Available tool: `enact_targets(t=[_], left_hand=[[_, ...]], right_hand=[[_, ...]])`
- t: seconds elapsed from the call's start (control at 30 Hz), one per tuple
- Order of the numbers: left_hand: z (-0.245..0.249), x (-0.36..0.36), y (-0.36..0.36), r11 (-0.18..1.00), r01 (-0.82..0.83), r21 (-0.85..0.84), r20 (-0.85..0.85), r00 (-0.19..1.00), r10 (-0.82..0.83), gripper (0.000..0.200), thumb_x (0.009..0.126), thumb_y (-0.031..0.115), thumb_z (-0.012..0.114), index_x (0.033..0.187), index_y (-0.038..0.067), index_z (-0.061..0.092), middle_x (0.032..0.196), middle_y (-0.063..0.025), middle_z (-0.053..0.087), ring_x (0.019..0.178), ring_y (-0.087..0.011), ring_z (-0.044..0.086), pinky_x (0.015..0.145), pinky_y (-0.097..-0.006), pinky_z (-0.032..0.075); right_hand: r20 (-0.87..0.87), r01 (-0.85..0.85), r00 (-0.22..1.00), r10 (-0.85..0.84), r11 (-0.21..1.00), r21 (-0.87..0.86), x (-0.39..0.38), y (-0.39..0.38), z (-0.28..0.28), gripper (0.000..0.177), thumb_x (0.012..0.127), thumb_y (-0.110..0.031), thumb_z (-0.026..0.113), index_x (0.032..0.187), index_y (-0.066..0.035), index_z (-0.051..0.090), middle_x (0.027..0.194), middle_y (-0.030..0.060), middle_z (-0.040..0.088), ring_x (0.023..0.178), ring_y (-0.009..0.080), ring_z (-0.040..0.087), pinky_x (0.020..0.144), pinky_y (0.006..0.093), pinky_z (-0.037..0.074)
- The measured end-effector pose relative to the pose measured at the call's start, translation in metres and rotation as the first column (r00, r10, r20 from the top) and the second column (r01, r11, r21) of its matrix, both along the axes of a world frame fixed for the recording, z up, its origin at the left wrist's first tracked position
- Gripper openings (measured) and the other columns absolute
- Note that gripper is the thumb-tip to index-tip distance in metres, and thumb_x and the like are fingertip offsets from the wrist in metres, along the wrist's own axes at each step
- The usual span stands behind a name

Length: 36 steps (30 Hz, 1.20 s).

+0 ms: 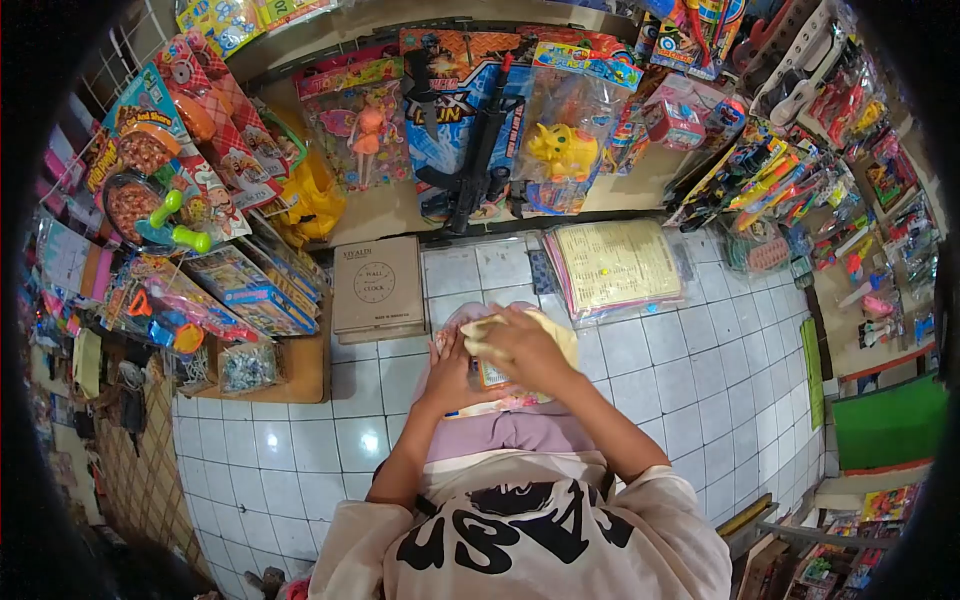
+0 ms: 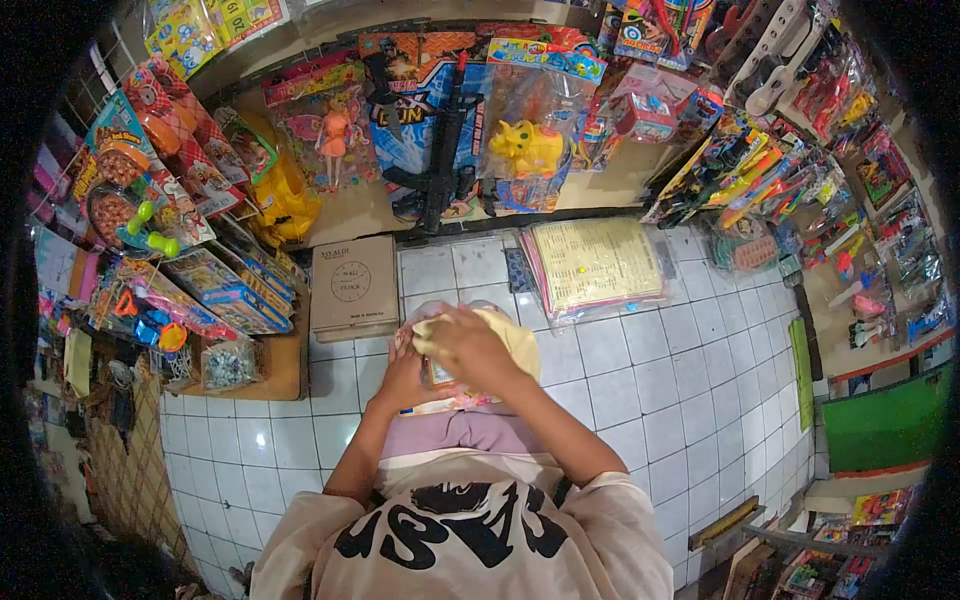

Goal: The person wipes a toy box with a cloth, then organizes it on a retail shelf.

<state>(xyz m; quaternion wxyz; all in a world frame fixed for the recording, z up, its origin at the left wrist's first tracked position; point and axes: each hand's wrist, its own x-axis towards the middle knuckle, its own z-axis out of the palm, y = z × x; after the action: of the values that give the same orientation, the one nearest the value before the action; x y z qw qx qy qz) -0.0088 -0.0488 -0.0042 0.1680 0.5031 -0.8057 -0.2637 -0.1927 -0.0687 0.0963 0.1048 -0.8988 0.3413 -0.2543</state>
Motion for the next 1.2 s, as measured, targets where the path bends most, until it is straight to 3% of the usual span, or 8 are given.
enact_targets(t=[0.3,0.43,0.53,0.67,0.7,0.83,1.1,1.2], left_hand=[[0.002,-0.008,0.0,0.999,-0.051,0.012,0.067,0.997,0.05,0.129,0.054,0.073,0.069,0.144,-0.002,0.016,0.151,-0.0221,0.015,0.139,-0.0404,0.012,0.106,-0.0649,0.003],[0.017,-0.008,0.004,0.998,-0.057,0.019,0.006,0.998,0.057,0.13,0.054,0.074,0.068,0.144,-0.002,0.016,0.15,-0.0233,0.015,0.14,-0.0394,0.012,0.106,-0.0649,0.003],[0.008,-0.006,0.004,0.998,-0.058,-0.012,0.035,0.998,0.058,0.131,0.053,0.074,0.069,0.145,-0.002,0.014,0.15,-0.0235,0.014,0.14,-0.0389,0.012,0.106,-0.0648,0.004],[0.014,-0.006,0.002,1.0,-0.016,0.006,0.014,1.0,0.016,0.134,0.05,0.073,0.071,0.145,-0.001,0.013,0.151,-0.0233,0.014,0.14,-0.0398,0.009,0.106,-0.0643,0.004],[0.012,-0.004,0.001,0.999,-0.007,0.047,-0.008,1.0,0.008,0.133,0.049,0.072,0.072,0.146,0.003,0.014,0.151,-0.0226,0.014,0.14,-0.0403,0.007,0.106,-0.0641,0.004],[0.007,0.0,0.001,0.999,0.028,0.024,0.081,0.996,-0.03,0.127,0.052,0.07,0.073,0.148,0.012,0.013,0.152,-0.0184,0.013,0.142,-0.0354,0.005,0.108,-0.0621,0.005],[0.006,-0.001,0.001,1.0,-0.03,-0.001,0.037,0.999,0.03,0.135,0.049,0.071,0.073,0.146,0.0,0.011,0.152,-0.0217,0.011,0.141,-0.0362,0.006,0.107,-0.0628,0.003],[0.007,0.004,0.002,0.999,-0.014,0.048,-0.053,0.998,0.016,0.14,0.046,0.071,0.075,0.146,-0.001,0.009,0.151,-0.0239,0.01,0.141,-0.0371,0.006,0.107,-0.0629,0.001]], right_hand=[[0.215,0.035,0.972,-0.092,0.966,0.255,-0.019,-0.001,-0.009,0.015,0.089,-0.013,0.055,0.095,-0.001,0.062,0.109,0.0134,0.061,0.125,0.0325,0.045,0.103,0.0423,0.036],[0.157,-0.086,0.987,0.038,0.947,0.308,-0.033,0.019,0.006,0.017,0.091,-0.014,0.054,0.094,0.002,0.059,0.106,0.014,0.061,0.125,0.0321,0.044,0.103,0.0427,0.035],[0.342,-0.247,0.938,0.053,0.797,0.552,-0.055,0.023,0.02,0.016,0.092,-0.013,0.052,0.094,0.002,0.058,0.106,0.0132,0.062,0.125,0.0294,0.045,0.104,0.04,0.035],[0.631,-0.285,0.766,-0.127,0.812,0.509,-0.049,0.012,0.046,0.016,0.093,-0.01,0.049,0.096,0.002,0.061,0.108,0.0116,0.064,0.126,0.0279,0.045,0.106,0.0431,0.032],[0.591,-0.189,0.796,-0.131,0.874,0.448,-0.039,0.012,0.045,0.017,0.093,-0.012,0.05,0.099,-0.002,0.062,0.113,0.0095,0.062,0.127,0.0281,0.044,0.108,0.0465,0.028],[-0.108,0.046,0.993,-0.041,0.998,0.043,0.001,0.022,0.008,0.025,0.088,-0.03,0.057,0.107,-0.016,0.065,0.124,0.0026,0.057,0.131,0.028,0.037,0.111,0.0547,0.016],[-0.088,-0.2,0.974,0.21,0.974,0.11,-0.039,0.033,0.008,0.029,0.083,-0.026,0.062,0.11,-0.016,0.063,0.129,0.002,0.053,0.127,0.0271,0.042,0.111,0.048,0.026],[0.155,-0.004,0.987,-0.042,0.959,0.285,-0.062,0.041,0.005,0.028,0.084,-0.021,0.062,0.111,-0.013,0.062,0.128,0.0049,0.054,0.125,0.0291,0.044,0.11,0.0455,0.028]])
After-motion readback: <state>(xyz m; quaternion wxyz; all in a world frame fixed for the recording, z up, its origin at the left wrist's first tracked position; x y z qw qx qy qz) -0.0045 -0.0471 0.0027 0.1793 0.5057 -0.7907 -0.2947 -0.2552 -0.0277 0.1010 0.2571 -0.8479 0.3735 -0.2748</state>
